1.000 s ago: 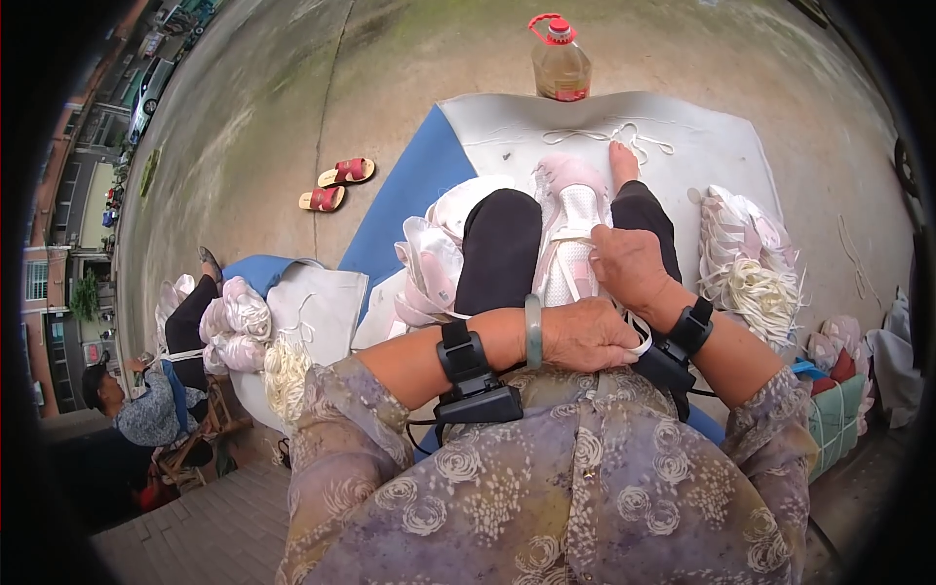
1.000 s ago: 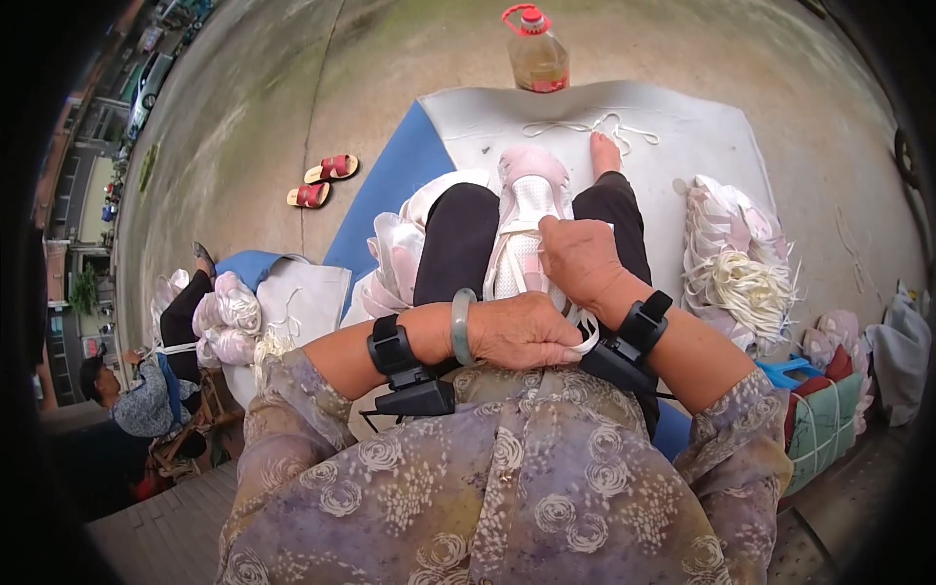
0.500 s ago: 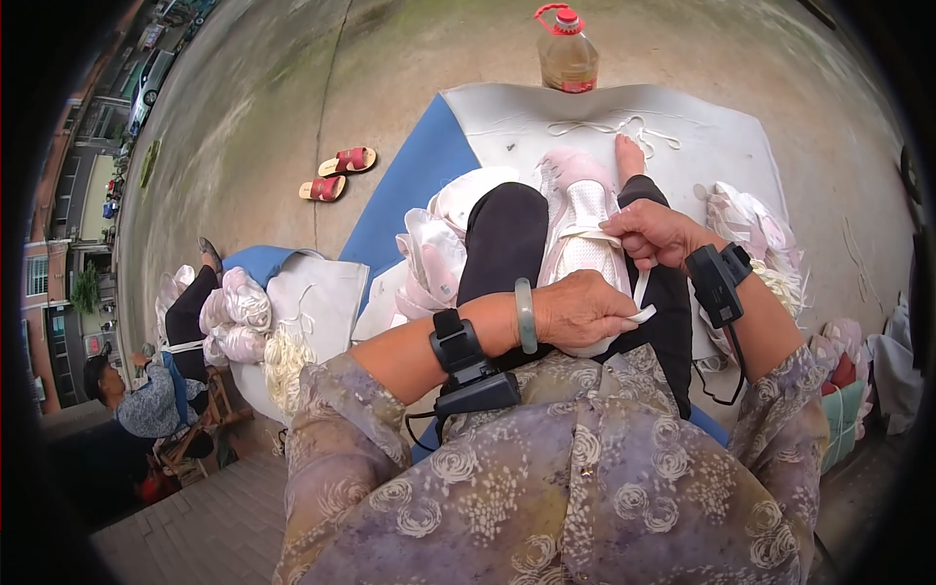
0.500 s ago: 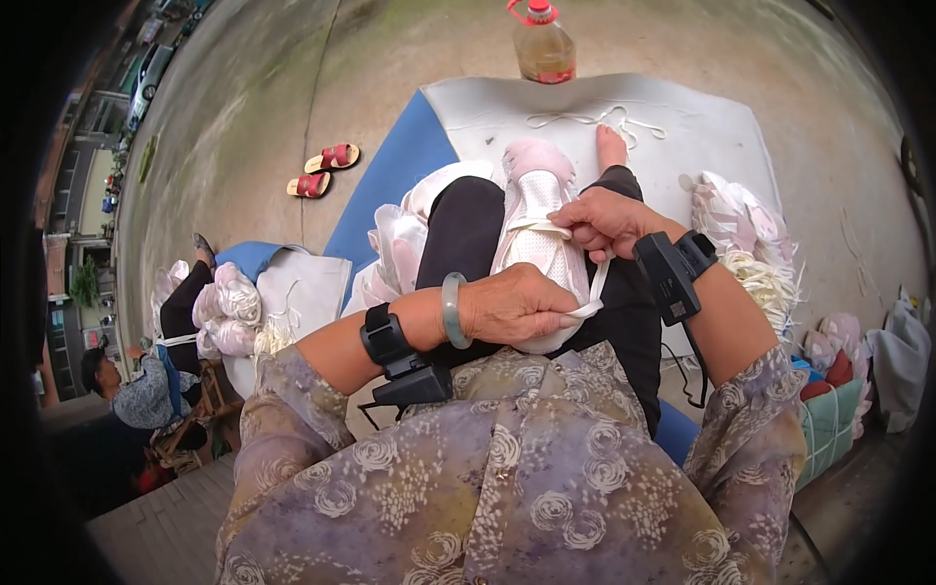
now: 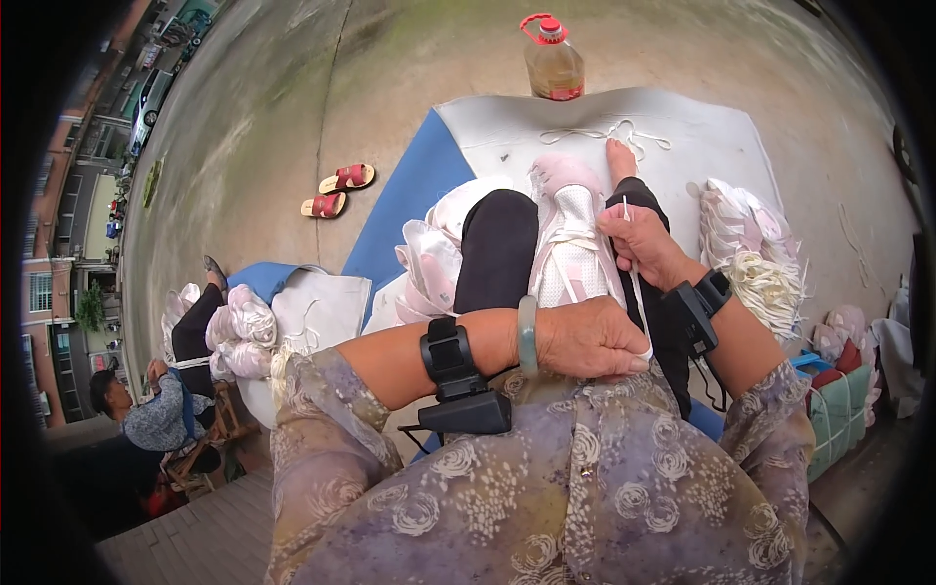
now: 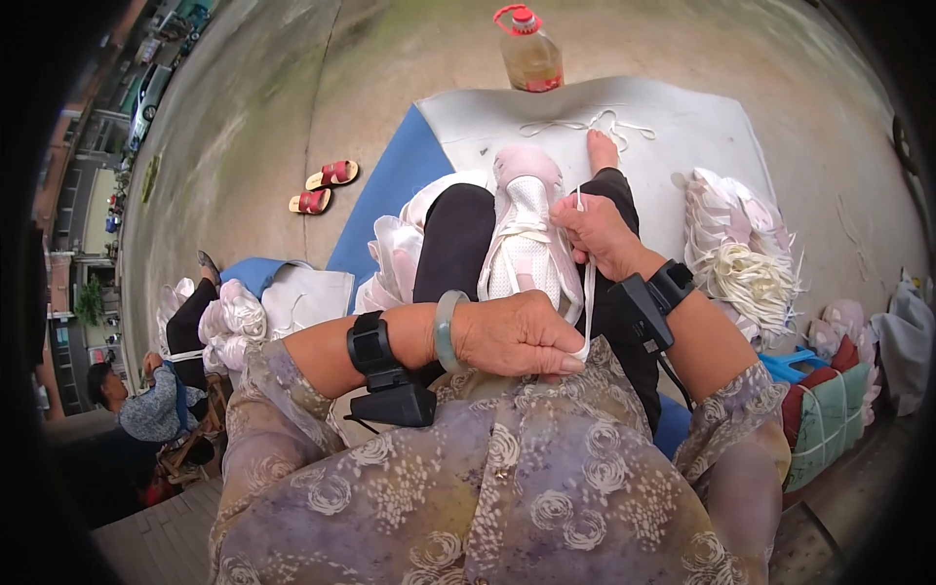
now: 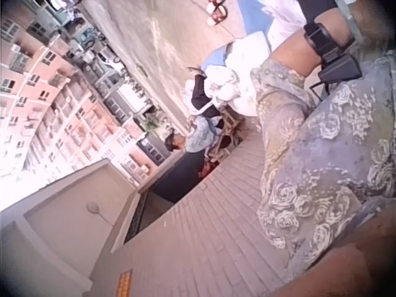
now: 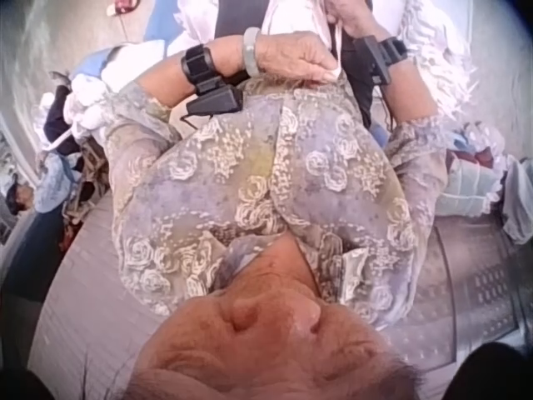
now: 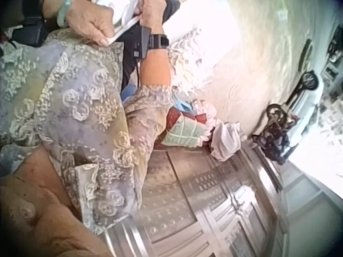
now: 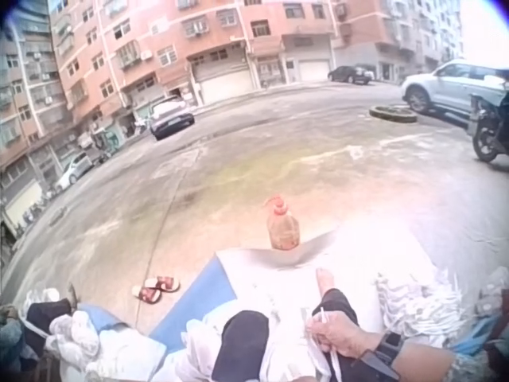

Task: The recorder is lacing shoelaces into white and pink shoes.

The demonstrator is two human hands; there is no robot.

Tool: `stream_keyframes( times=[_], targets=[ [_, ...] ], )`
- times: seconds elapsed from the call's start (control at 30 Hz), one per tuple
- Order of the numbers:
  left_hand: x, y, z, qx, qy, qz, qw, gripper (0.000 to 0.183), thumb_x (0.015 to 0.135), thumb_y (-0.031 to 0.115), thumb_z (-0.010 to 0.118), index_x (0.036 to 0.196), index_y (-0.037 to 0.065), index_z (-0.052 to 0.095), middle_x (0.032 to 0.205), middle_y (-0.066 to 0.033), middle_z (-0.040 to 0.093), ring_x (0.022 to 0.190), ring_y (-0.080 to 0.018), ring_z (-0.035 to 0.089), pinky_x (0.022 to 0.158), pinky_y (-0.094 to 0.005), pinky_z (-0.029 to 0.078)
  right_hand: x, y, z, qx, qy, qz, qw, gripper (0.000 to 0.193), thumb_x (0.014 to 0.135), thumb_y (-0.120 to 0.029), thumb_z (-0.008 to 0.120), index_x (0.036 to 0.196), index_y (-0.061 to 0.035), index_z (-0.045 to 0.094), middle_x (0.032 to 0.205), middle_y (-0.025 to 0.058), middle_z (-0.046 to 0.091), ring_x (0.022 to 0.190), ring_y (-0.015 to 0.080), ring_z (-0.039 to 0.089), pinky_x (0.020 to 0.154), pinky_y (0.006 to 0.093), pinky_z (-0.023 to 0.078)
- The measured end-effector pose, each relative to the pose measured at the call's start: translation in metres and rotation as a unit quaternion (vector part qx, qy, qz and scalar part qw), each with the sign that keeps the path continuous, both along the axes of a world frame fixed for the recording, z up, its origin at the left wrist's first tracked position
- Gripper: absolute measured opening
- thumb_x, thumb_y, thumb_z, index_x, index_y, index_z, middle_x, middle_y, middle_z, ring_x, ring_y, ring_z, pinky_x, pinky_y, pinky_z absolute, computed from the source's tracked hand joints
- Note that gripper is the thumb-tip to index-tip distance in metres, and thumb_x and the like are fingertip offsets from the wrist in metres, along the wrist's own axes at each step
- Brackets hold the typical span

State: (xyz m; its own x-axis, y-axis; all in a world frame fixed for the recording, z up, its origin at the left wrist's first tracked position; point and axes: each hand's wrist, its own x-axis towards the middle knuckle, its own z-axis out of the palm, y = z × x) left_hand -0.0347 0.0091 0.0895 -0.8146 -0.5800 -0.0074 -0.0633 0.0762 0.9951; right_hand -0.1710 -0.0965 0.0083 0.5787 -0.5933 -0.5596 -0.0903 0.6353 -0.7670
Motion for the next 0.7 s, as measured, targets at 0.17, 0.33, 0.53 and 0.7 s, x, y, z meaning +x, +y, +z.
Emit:
stream_keyframes(
  times=[0.17,0.33,0.53,0.7],
  targets=[
    [-0.001,0.005,0.004,-0.189,-0.091,0.052,0.976,0.03,0.086,0.022,0.054,0.065,0.001,0.047,0.056,-0.0139,0.049,0.052,-0.032,0.05,0.051,-0.0386,0.038,-0.001,0.01,0.004,-0.067,0.016,-0.023,0.997,0.011,0.084,-0.016,0.06,0.079,-0.0078,0.056,0.056,-0.006,0.045,0.043,0.0029,0.037,0.038,0.0208,0.03],
    [0.001,0.011,-0.005,-0.235,-0.118,0.052,0.963,0.026,0.081,0.021,0.057,0.066,0.002,0.048,0.061,-0.016,0.051,0.061,-0.0374,0.052,0.056,-0.0431,0.04,0.0,0.016,0.014,-0.182,0.049,0.007,0.982,0.011,0.084,-0.015,0.059,0.079,-0.0045,0.058,0.062,-0.0062,0.049,0.053,0.0001,0.039,0.046,0.0177,0.031],
    [0.014,0.007,-0.012,-0.173,-0.118,0.036,0.977,0.026,0.081,0.021,0.056,0.065,0.002,0.049,0.061,-0.0163,0.051,0.06,-0.0363,0.052,0.056,-0.0425,0.039,-0.006,0.034,0.002,-0.289,0.052,0.069,0.954,0.013,0.082,-0.014,0.059,0.079,-0.0019,0.057,0.062,-0.0035,0.049,0.059,0.0026,0.041,0.052,0.0205,0.036],
    [0.026,0.003,-0.003,-0.134,-0.107,0.048,0.984,0.027,0.082,0.02,0.056,0.063,0.002,0.048,0.057,-0.0162,0.049,0.057,-0.0363,0.051,0.054,-0.0427,0.038,-0.003,0.039,0.017,-0.331,0.078,0.092,0.936,0.012,0.079,-0.013,0.059,0.078,-0.0004,0.058,0.059,0.0003,0.049,0.059,0.0052,0.041,0.053,0.024,0.038]
  ],
)
